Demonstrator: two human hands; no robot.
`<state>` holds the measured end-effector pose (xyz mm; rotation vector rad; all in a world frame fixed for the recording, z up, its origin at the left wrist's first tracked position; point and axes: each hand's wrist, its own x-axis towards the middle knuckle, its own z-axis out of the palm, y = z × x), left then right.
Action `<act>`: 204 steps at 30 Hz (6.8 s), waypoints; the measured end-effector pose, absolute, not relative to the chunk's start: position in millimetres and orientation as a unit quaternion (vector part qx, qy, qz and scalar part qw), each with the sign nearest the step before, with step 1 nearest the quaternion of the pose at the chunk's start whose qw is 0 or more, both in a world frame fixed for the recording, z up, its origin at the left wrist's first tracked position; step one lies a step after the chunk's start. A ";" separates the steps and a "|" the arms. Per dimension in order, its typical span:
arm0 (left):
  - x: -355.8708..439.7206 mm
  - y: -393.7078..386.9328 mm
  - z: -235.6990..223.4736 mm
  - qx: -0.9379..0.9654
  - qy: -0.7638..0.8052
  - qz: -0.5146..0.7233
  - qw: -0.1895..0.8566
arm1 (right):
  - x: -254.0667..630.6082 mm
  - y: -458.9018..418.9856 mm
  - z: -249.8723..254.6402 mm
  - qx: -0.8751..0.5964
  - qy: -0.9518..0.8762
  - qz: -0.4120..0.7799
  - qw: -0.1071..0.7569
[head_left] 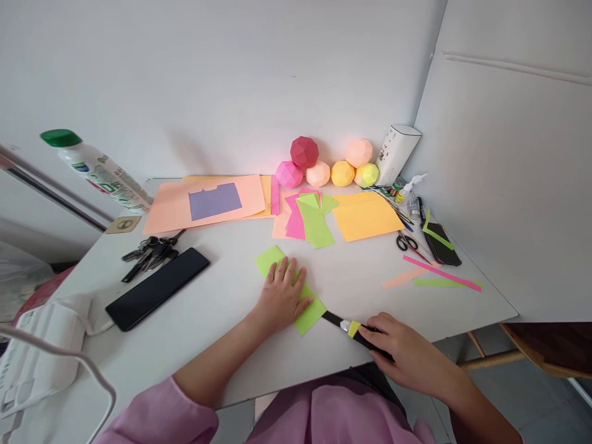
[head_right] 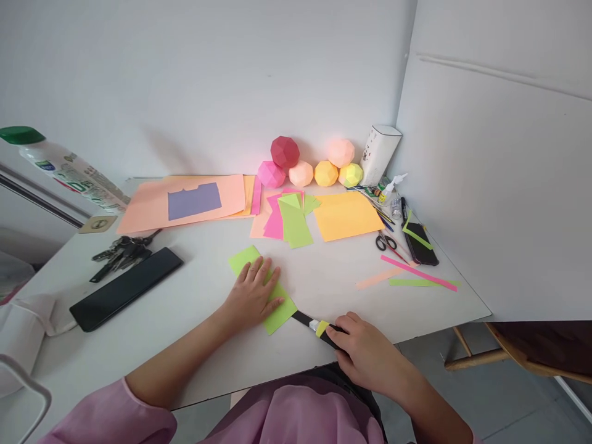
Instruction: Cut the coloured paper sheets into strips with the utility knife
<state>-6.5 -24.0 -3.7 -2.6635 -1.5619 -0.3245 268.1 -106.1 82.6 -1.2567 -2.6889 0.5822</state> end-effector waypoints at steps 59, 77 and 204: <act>0.5 -30.9 1.2 -0.863 -0.503 -0.047 -0.016 | 255.0 -50.6 85.3 -0.394 -0.902 0.171 0.032; 0.4 -39.8 1.6 -0.885 -0.461 -0.059 -0.005 | 262.2 -83.4 85.3 -0.392 -0.897 0.200 0.030; -25.1 -9.0 -24.0 -0.857 -0.502 -0.114 0.019 | 205.0 21.5 58.6 -0.426 -0.901 0.078 -0.002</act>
